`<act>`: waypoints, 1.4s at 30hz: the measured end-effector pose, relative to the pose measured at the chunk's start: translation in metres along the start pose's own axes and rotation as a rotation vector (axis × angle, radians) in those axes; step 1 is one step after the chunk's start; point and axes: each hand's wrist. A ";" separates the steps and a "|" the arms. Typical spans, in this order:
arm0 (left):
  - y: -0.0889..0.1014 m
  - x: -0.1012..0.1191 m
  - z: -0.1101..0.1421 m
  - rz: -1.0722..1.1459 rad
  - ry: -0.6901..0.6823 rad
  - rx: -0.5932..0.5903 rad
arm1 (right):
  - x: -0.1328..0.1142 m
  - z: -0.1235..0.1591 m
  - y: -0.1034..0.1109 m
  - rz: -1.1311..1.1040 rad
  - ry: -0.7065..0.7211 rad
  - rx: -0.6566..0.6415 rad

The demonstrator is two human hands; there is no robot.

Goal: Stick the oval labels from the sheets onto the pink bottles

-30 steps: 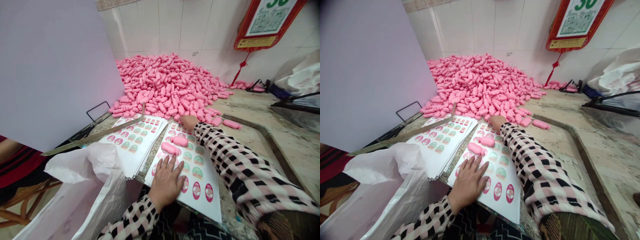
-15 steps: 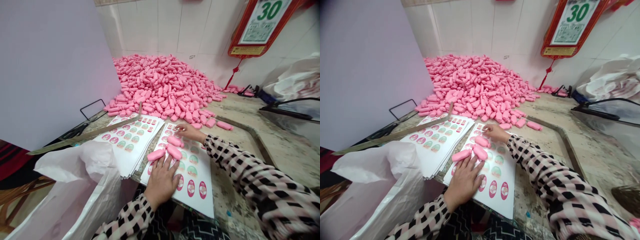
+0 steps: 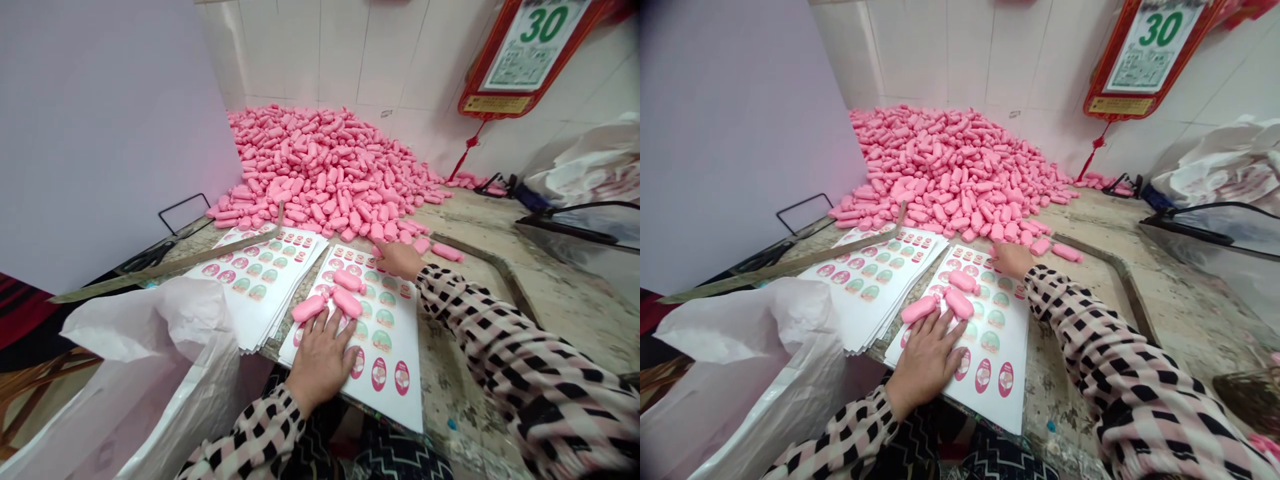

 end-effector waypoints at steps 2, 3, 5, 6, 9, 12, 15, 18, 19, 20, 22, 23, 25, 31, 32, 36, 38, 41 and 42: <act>0.000 0.000 0.000 0.001 0.000 -0.002 | -0.007 0.003 0.002 -0.034 0.056 -0.057; 0.000 0.000 -0.001 0.002 0.000 -0.003 | -0.009 0.004 0.003 -0.078 0.088 -0.102; -0.001 -0.001 -0.001 0.004 0.000 -0.006 | -0.009 0.001 0.006 -0.197 0.098 -0.135; -0.001 -0.001 -0.001 0.004 0.000 -0.006 | -0.007 -0.002 0.007 -0.246 0.060 -0.097; -0.001 -0.001 -0.001 0.003 0.001 -0.008 | 0.000 -0.018 0.011 -0.263 -0.136 0.148; 0.000 -0.001 -0.001 -0.004 0.004 -0.010 | 0.003 -0.038 0.009 -0.151 -0.287 0.294; 0.001 -0.001 -0.001 -0.014 0.002 -0.004 | 0.003 -0.055 0.003 -0.048 -0.344 0.266; 0.001 0.000 -0.002 -0.017 -0.003 -0.006 | 0.004 -0.066 -0.006 -0.014 -0.329 0.207; 0.001 0.000 -0.002 -0.018 -0.001 -0.009 | 0.004 -0.068 -0.009 -0.009 -0.326 0.204; 0.001 0.000 -0.002 -0.018 0.002 -0.012 | 0.004 -0.069 -0.011 -0.002 -0.325 0.203; 0.001 0.001 -0.002 -0.018 0.008 -0.018 | 0.004 -0.072 -0.013 0.013 -0.321 0.208; 0.001 0.001 -0.002 -0.018 0.011 -0.020 | 0.004 -0.073 -0.013 0.018 -0.317 0.209; 0.002 0.001 -0.001 -0.016 0.015 -0.023 | 0.003 -0.075 -0.012 0.027 -0.312 0.209; 0.003 0.000 -0.001 -0.011 0.002 -0.015 | 0.001 -0.069 -0.005 0.048 -0.256 0.180; 0.002 0.000 -0.001 -0.009 0.000 -0.009 | 0.001 -0.066 -0.005 0.050 -0.243 0.172; -0.001 -0.001 0.000 -0.010 -0.008 0.011 | 0.000 -0.052 -0.003 0.042 -0.205 0.155; -0.003 -0.001 0.000 -0.020 -0.012 0.020 | -0.003 -0.043 -0.002 0.026 -0.186 0.157; -0.005 -0.002 0.000 -0.041 -0.011 0.034 | -0.013 -0.026 -0.001 -0.017 -0.132 0.150; -0.005 -0.002 0.000 -0.047 -0.010 0.039 | -0.018 -0.020 -0.001 -0.036 -0.108 0.147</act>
Point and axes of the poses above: each hand's wrist, its own z-axis away from the middle knuckle, its own y-axis out of the back of the hand, x = y × z, and after that the axes turned 3 degrees about -z, right-handed
